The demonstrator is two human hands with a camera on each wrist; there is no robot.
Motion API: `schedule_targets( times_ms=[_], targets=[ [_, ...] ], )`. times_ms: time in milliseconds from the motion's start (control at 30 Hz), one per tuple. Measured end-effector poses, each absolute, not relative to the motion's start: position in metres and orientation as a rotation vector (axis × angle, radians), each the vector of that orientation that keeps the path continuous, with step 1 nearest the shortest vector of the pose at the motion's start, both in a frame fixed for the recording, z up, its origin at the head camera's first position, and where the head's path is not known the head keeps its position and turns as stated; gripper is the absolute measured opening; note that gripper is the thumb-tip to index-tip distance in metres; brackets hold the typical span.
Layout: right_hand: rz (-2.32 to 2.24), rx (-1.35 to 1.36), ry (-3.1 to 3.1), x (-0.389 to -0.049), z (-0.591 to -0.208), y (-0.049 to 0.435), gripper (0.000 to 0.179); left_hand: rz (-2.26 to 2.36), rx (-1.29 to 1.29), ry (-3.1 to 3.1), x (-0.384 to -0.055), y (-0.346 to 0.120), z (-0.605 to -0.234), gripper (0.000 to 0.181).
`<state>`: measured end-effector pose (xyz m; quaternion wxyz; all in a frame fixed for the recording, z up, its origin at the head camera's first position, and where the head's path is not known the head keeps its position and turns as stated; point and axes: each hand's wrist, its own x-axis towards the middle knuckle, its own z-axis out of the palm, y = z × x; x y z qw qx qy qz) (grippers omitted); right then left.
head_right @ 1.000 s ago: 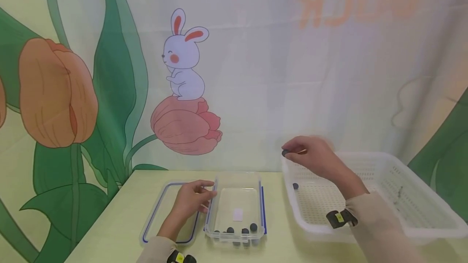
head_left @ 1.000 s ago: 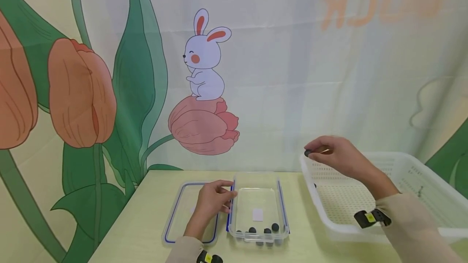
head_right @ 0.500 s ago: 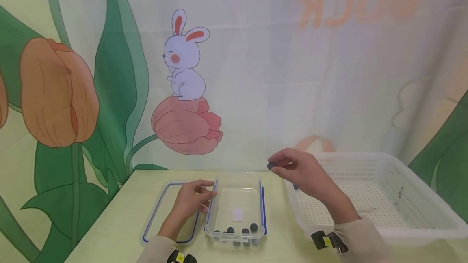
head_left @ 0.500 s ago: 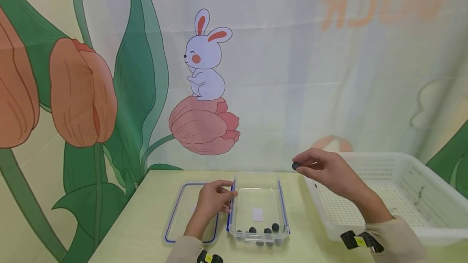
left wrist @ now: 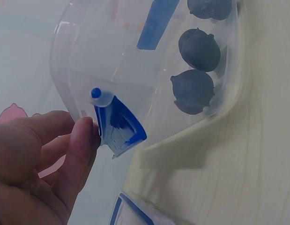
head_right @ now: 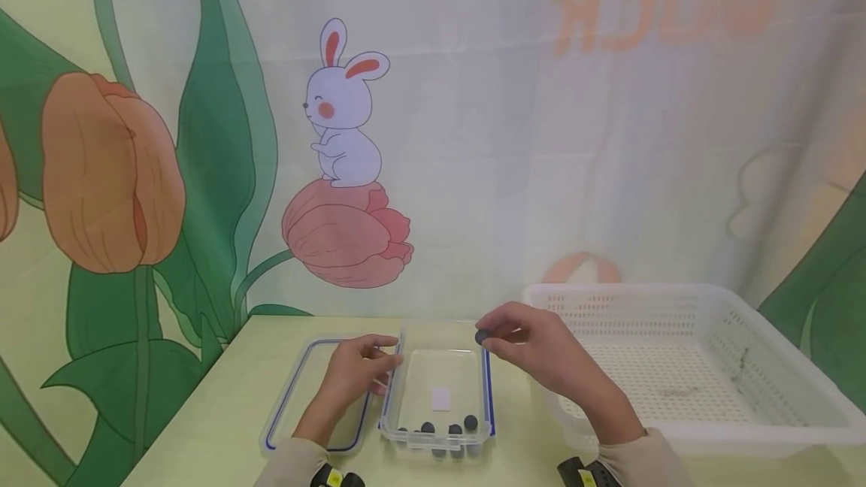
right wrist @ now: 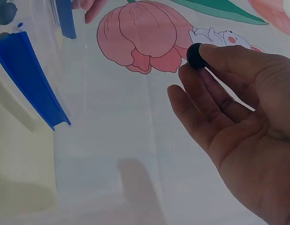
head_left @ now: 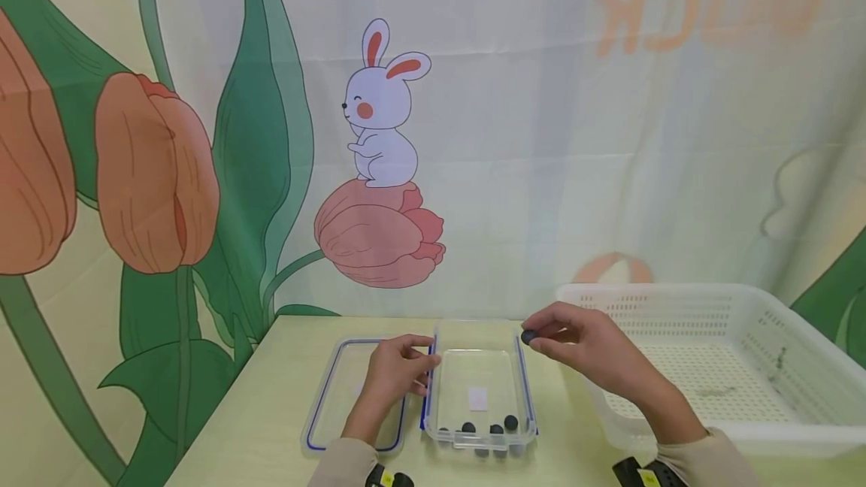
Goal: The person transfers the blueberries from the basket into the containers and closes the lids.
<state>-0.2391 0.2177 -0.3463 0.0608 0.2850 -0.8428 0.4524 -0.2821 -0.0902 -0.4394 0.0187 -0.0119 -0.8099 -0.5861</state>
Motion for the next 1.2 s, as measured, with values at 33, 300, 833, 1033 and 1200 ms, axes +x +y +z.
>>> schedule_targets(
  times_ms=[33, 300, 833, 1033, 1200],
  targets=[
    [1.379, 0.877, -2.545, -0.239, -0.347, 0.217, 0.018, -1.818, -0.037, -2.514, -0.283, -0.09, -0.439, 0.037],
    [1.403, 0.99, -2.499, -0.236, -0.357, 0.206, 0.017, -1.821, -0.045, -2.515, -0.281, -0.09, -0.439, 0.039],
    [1.362, 1.169, -2.596, -0.232, -0.38, 0.179, 0.014, -1.782, -0.045, -2.532, -0.28, -0.089, -0.436, 0.039],
    [1.418, 1.18, -2.694, -0.23, -0.39, 0.166, 0.013, -1.776, -0.035, -2.532, -0.279, -0.089, -0.437, 0.04],
    [1.444, 1.211, -2.724, -0.229, -0.395, 0.161, 0.015, -1.782, -0.036, -2.531, -0.28, -0.088, -0.437, 0.039]
  ],
)
